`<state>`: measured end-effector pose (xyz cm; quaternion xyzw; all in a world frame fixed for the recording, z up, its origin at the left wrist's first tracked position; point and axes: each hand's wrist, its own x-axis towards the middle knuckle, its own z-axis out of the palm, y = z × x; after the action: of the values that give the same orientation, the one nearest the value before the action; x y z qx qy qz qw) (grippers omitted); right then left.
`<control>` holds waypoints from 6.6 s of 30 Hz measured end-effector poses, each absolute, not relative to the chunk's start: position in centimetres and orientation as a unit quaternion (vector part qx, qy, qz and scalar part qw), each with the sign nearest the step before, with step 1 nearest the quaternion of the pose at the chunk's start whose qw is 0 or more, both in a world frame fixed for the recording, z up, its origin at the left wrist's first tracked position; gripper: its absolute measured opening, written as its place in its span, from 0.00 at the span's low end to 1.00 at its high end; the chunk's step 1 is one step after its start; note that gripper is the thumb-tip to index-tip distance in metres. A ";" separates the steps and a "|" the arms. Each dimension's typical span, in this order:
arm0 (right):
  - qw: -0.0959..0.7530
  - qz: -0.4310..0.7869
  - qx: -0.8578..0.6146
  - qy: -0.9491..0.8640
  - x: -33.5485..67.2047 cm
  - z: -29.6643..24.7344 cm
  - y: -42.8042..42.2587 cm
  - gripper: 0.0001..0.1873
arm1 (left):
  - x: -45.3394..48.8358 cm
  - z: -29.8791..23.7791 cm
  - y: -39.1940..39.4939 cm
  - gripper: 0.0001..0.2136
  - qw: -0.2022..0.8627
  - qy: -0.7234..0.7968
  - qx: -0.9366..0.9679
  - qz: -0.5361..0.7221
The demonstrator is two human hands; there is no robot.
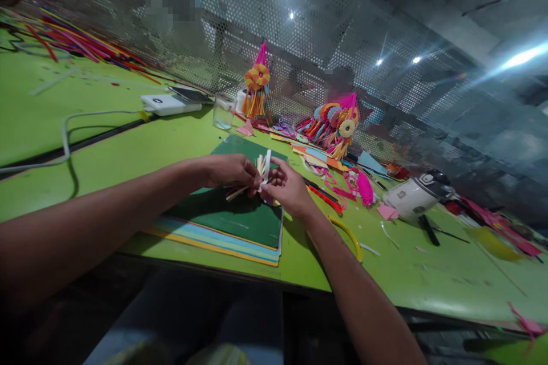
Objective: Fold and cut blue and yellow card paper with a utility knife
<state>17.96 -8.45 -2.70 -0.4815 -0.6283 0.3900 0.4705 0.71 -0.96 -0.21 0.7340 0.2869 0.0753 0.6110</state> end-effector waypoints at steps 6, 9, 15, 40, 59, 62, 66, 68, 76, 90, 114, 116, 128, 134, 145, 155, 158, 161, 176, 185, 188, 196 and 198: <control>0.466 0.365 -0.470 -0.655 17.9 -2.7 -8.5 0.37 | 0.5 0.2 -0.9 0.03 0.593 0.297 0.746 0.061; 0.464 0.354 -0.471 -0.661 18.0 -2.8 -8.5 0.37 | 0.6 0.3 -1.0 0.03 0.588 0.306 0.747 0.054; 0.456 0.347 -0.474 -0.668 18.0 -2.7 -8.7 0.37 | 0.3 0.3 -0.9 0.04 0.582 0.291 0.758 0.051; 0.370 0.007 -0.450 -0.813 17.8 -1.6 -9.8 0.18 | 0.2 0.2 -0.3 0.06 0.604 0.278 0.743 0.075; 0.263 -0.226 -0.394 -0.851 17.3 -2.6 -10.5 0.07 | 0.4 -0.5 0.4 0.06 0.670 0.250 0.694 0.089; 0.286 -0.211 -0.391 -0.849 17.4 -3.0 -10.4 0.07 | 0.4 -0.3 0.3 0.07 0.675 0.254 0.687 0.089; 0.333 -0.134 -0.397 -0.845 17.3 -3.2 -10.4 0.07 | 0.3 -0.3 0.2 0.05 0.669 0.269 0.687 0.088; 0.370 -0.087 -0.404 -0.832 17.1 -3.2 -10.5 0.07 | 0.3 -0.3 0.2 0.05 0.668 0.277 0.686 0.085; 0.453 0.081 -0.522 -0.719 16.5 -3.7 -10.2 0.06 | 0.5 -0.2 0.0 0.04 0.680 0.277 0.673 0.092; 0.506 0.280 -0.560 -0.594 16.3 -3.4 -9.7 0.15 | 0.3 -0.2 0.0 0.05 0.680 0.272 0.677 0.075; 0.472 0.444 -0.520 -0.556 17.0 -2.9 -9.3 0.18 | 0.3 -0.4 0.1 0.04 0.640 0.271 0.712 0.102; 0.468 0.428 -0.529 -0.564 17.0 -2.8 -9.4 0.18 | 0.3 -0.4 0.1 0.04 0.638 0.264 0.717 0.097; 0.454 0.406 -0.543 -0.578 17.0 -2.7 -9.3 0.18 | 0.3 -0.6 0.5 0.04 0.639 0.265 0.718 0.083; 0.432 0.400 -0.559 -0.583 17.8 -2.0 -9.4 0.18 | 0.2 -0.5 0.3 0.04 0.625 0.285 0.721 0.093; 0.545 0.321 -0.578 -0.516 22.2 0.3 -9.1 0.22 | -0.2 -0.8 1.0 0.06 0.600 0.277 0.748 0.059; 0.114 0.128 -0.701 -0.692 28.8 0.7 -14.4 0.10 | -0.5 -0.4 1.5 0.07 0.620 0.275 0.733 0.054; 0.068 0.031 -0.713 -0.697 29.1 0.5 -15.8 0.12 | -0.6 -0.5 1.6 0.07 0.623 0.278 0.730 0.055; 0.021 0.045 -0.696 -0.716 29.0 0.6 -17.5 0.11 | -0.7 -0.6 1.7 0.09 0.625 0.278 0.728 0.055; 0.045 0.156 -0.771 -0.616 29.3 -1.2 -19.9 0.26 | -0.7 -1.3 1.8 0.09 0.635 0.251 0.729 0.052; 0.118 0.187 -0.728 -0.649 29.4 4.4 -20.5 0.20 | -0.6 -1.2 1.5 0.07 0.625 0.251 0.737 0.054; 0.062 0.224 -0.716 -0.658 27.5 5.4 -19.1 0.19 | -0.6 -1.3 1.5 0.06 0.623 0.253 0.738 0.057; -0.007 0.297 -0.682 -0.668 25.4 4.7 -16.7 0.21 | -0.5 -2.0 1.6 0.05 0.597 0.254 0.760 0.049; 0.000 0.304 -0.681 -0.666 25.6 4.5 -16.5 0.21 | -0.5 -1.8 1.5 0.06 0.588 0.262 0.764 0.045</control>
<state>25.56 -16.45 4.47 -0.6814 -0.6656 0.3044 0.0004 -0.50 1.49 -1.84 0.7638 0.2625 0.0448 0.5880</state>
